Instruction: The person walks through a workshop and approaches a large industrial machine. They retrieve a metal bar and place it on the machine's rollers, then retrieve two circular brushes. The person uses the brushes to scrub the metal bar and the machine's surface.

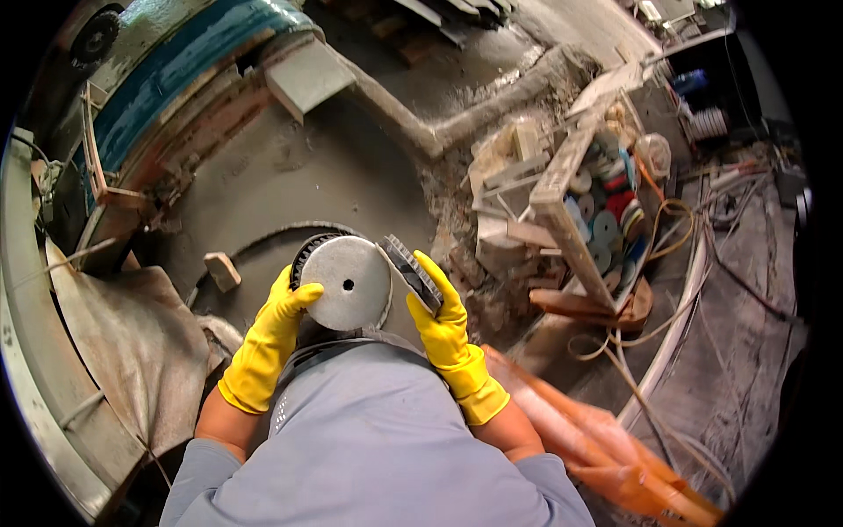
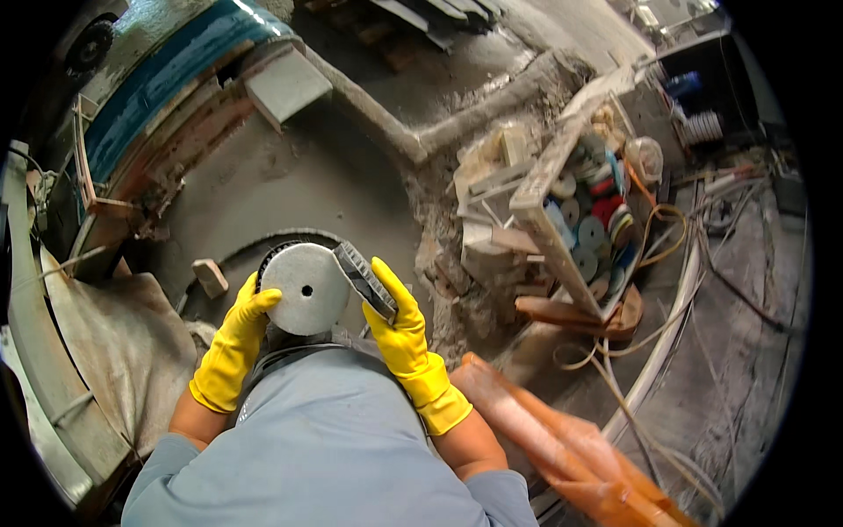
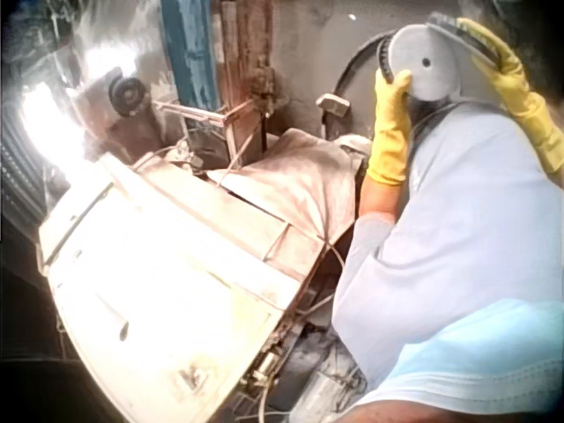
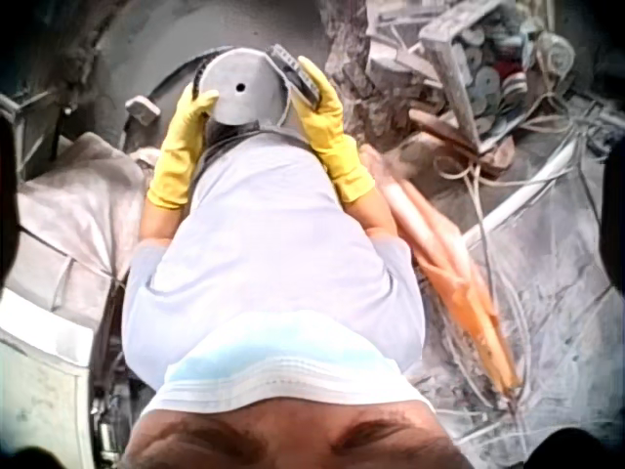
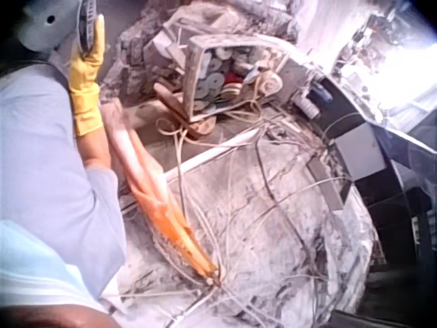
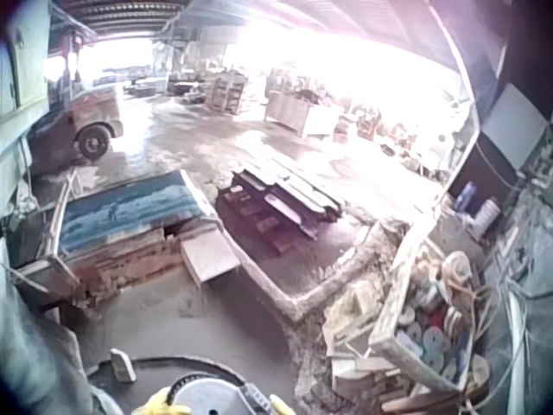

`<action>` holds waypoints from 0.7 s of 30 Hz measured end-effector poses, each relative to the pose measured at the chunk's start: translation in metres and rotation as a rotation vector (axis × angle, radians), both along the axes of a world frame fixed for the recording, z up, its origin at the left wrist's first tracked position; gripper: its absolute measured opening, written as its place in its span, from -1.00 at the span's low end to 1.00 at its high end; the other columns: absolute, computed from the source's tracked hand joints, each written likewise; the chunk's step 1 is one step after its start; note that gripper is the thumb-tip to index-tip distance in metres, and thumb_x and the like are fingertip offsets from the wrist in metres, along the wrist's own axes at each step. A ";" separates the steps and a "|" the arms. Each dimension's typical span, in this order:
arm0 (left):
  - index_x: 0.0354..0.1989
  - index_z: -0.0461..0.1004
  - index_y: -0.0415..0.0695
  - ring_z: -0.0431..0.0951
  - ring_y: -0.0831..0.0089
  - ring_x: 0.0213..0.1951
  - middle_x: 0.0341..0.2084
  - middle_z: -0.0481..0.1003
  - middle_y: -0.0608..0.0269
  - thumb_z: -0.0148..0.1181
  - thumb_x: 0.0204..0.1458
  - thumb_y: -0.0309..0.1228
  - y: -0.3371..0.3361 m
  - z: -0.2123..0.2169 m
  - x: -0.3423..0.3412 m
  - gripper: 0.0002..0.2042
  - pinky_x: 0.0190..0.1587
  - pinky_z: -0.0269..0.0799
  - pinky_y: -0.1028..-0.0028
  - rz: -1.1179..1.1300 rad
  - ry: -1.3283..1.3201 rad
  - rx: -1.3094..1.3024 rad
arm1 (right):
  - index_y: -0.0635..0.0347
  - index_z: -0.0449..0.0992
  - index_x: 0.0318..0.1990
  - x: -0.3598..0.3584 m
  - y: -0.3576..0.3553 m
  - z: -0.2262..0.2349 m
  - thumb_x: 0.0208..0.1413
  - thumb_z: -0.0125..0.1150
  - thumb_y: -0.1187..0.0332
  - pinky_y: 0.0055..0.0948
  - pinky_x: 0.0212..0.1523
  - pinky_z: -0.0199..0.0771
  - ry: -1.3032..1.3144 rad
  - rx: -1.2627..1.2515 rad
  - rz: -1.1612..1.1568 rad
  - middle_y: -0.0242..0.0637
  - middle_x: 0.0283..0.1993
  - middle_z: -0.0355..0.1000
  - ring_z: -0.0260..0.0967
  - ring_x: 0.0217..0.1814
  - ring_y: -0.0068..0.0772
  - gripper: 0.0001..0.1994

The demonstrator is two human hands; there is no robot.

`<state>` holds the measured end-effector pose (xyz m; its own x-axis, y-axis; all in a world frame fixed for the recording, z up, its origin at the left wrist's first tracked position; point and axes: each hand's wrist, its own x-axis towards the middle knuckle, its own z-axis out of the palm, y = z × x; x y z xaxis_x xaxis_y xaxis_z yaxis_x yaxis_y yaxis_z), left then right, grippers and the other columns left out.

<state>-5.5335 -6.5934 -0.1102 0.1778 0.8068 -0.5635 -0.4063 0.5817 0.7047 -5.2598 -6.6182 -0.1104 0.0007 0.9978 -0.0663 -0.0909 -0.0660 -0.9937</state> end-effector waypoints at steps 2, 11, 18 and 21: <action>0.39 0.37 -0.21 0.48 0.31 0.22 0.16 0.53 0.17 0.59 -0.04 -0.12 0.046 0.013 -0.005 -0.17 0.34 0.34 0.29 -0.002 0.004 0.038 | 0.20 0.38 0.48 -0.006 0.047 0.017 0.32 0.25 0.66 -0.40 0.49 0.25 0.059 0.019 -0.005 -0.20 0.50 0.39 0.33 0.50 -0.41 -0.42; 0.28 0.40 -0.21 0.38 0.19 0.28 0.25 0.37 0.07 0.71 -0.27 -0.11 0.239 0.026 0.006 -0.10 0.39 0.28 0.19 -0.040 0.395 0.339 | 0.22 0.46 0.38 0.024 0.219 -0.006 0.30 0.40 0.53 -0.44 0.38 0.37 0.208 -0.202 -0.404 -0.29 0.34 0.50 0.43 0.31 -0.44 -0.49; 0.31 0.41 -0.19 0.26 -0.05 0.38 0.32 0.28 -0.13 0.68 -0.39 -0.02 0.388 0.012 0.042 -0.01 0.50 0.07 0.03 -0.005 0.775 0.508 | 0.09 0.38 0.45 0.095 0.414 -0.014 0.33 0.35 0.41 -0.01 0.44 0.44 0.704 -0.463 -0.130 -0.19 0.42 0.42 0.40 0.43 -0.09 -0.45; 0.32 0.40 -0.23 0.42 0.17 0.22 0.19 0.43 0.04 0.68 -0.27 -0.02 0.459 0.015 0.069 -0.05 0.35 0.30 0.18 0.157 0.516 0.290 | 0.05 0.32 0.49 0.133 0.511 -0.031 0.28 0.42 0.24 0.18 0.53 0.29 0.919 -0.675 -0.113 -0.14 0.48 0.36 0.32 0.50 0.04 -0.34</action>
